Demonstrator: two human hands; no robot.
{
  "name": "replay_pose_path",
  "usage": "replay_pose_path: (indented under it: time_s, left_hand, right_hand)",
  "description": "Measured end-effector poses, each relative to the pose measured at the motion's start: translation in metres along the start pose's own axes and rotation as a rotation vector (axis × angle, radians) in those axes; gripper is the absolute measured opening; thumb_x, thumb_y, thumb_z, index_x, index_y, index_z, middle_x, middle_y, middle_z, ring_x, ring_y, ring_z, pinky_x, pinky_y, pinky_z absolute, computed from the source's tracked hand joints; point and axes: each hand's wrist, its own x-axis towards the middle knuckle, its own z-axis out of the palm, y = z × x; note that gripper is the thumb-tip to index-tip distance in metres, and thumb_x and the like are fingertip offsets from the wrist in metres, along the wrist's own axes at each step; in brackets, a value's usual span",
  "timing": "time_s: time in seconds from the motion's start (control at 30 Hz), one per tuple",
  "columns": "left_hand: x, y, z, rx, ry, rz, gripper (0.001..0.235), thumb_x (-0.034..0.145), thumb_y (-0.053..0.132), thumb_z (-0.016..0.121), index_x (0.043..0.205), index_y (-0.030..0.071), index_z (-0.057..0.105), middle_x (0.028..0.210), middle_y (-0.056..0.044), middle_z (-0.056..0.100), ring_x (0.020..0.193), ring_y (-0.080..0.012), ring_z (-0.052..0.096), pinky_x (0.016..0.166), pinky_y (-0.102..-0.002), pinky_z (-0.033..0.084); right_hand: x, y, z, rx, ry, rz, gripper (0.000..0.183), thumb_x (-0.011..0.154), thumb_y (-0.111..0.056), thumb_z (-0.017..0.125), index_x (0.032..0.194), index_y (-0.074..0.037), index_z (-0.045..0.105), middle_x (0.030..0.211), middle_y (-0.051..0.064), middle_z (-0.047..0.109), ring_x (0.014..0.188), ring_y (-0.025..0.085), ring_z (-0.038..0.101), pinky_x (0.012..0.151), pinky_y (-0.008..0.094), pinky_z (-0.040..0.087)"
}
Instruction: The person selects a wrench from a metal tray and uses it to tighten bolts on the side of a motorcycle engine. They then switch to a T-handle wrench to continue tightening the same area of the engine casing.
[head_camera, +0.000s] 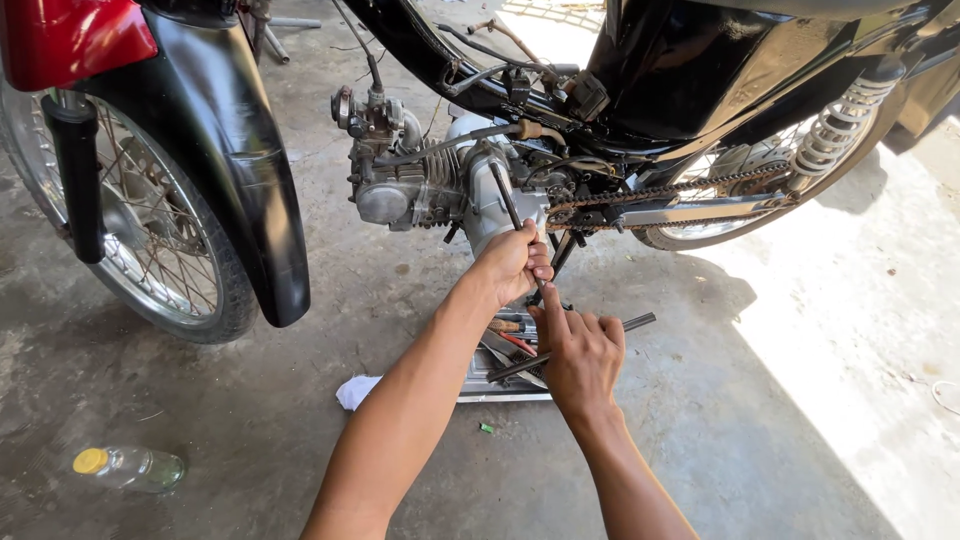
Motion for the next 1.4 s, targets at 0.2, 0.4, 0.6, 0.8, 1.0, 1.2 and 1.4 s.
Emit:
replay_pose_path:
  time_s: [0.2,0.4,0.6,0.8,1.0,1.2,1.4]
  left_hand:
    - [0.001,0.0,-0.002,0.013,-0.011,0.018,0.033,0.112,0.037,0.036,0.09,0.012,0.04,0.068,0.008,0.025,0.047,-0.006,0.03,0.046,-0.025,0.034]
    - [-0.003,-0.001,0.0,0.021,-0.02,0.028,0.033,0.111,0.037,0.035,0.09,0.013,0.039,0.068,0.008,0.025,0.047,-0.0055,0.029,0.045,-0.025,0.034]
    - [-0.007,-0.001,0.0,-0.009,-0.066,0.038,0.033,0.111,0.039,0.037,0.091,0.013,0.039,0.068,0.009,0.025,0.047,-0.0051,0.03,0.047,-0.024,0.033]
    - [-0.005,-0.001,-0.001,-0.028,-0.092,0.054,0.033,0.111,0.039,0.04,0.091,0.013,0.039,0.068,0.009,0.025,0.047,-0.0047,0.03,0.047,-0.024,0.033]
    - [-0.004,-0.001,-0.005,-0.045,-0.122,0.032,0.033,0.111,0.039,0.04,0.09,0.013,0.04,0.068,0.008,0.025,0.047,-0.0052,0.03,0.048,-0.024,0.033]
    - [-0.008,0.004,-0.006,-0.039,-0.126,0.026,0.033,0.111,0.04,0.039,0.091,0.013,0.04,0.069,0.008,0.026,0.048,-0.0051,0.031,0.048,-0.024,0.034]
    - [-0.008,0.02,-0.004,0.045,-0.067,-0.015,0.045,0.108,0.053,0.037,0.094,0.012,0.052,0.072,0.002,0.041,0.057,-0.0132,0.049,0.058,-0.033,0.05]
  right_hand:
    - [0.007,-0.009,-0.003,0.112,0.04,0.137,0.02,0.1,-0.034,0.07,0.113,-0.02,0.076,0.058,0.001,0.057,0.054,0.021,0.059,0.07,0.031,0.044]
    - [0.007,-0.008,-0.003,0.129,0.051,0.193,0.013,0.098,-0.03,0.073,0.106,-0.02,0.077,0.055,0.001,0.06,0.053,0.021,0.061,0.068,0.031,0.044]
    - [0.01,-0.008,-0.007,0.155,0.052,0.23,0.01,0.096,-0.028,0.074,0.102,-0.021,0.077,0.053,0.001,0.06,0.051,0.02,0.062,0.066,0.03,0.043]
    - [0.012,-0.01,-0.008,0.162,0.063,0.259,0.007,0.095,-0.025,0.075,0.1,-0.022,0.077,0.051,0.0,0.059,0.051,0.02,0.063,0.065,0.029,0.043]
    - [0.012,-0.011,-0.009,0.174,0.058,0.28,0.006,0.094,-0.024,0.076,0.099,-0.021,0.077,0.051,0.001,0.06,0.051,0.02,0.064,0.064,0.029,0.043]
    - [0.016,-0.017,-0.013,0.208,0.041,0.323,0.007,0.093,-0.024,0.076,0.099,-0.02,0.078,0.051,0.003,0.061,0.053,0.021,0.066,0.064,0.03,0.043]
    - [0.006,-0.009,-0.01,0.222,-0.028,0.325,0.014,0.098,-0.028,0.071,0.108,-0.019,0.074,0.055,0.003,0.062,0.054,0.022,0.063,0.073,0.035,0.045]
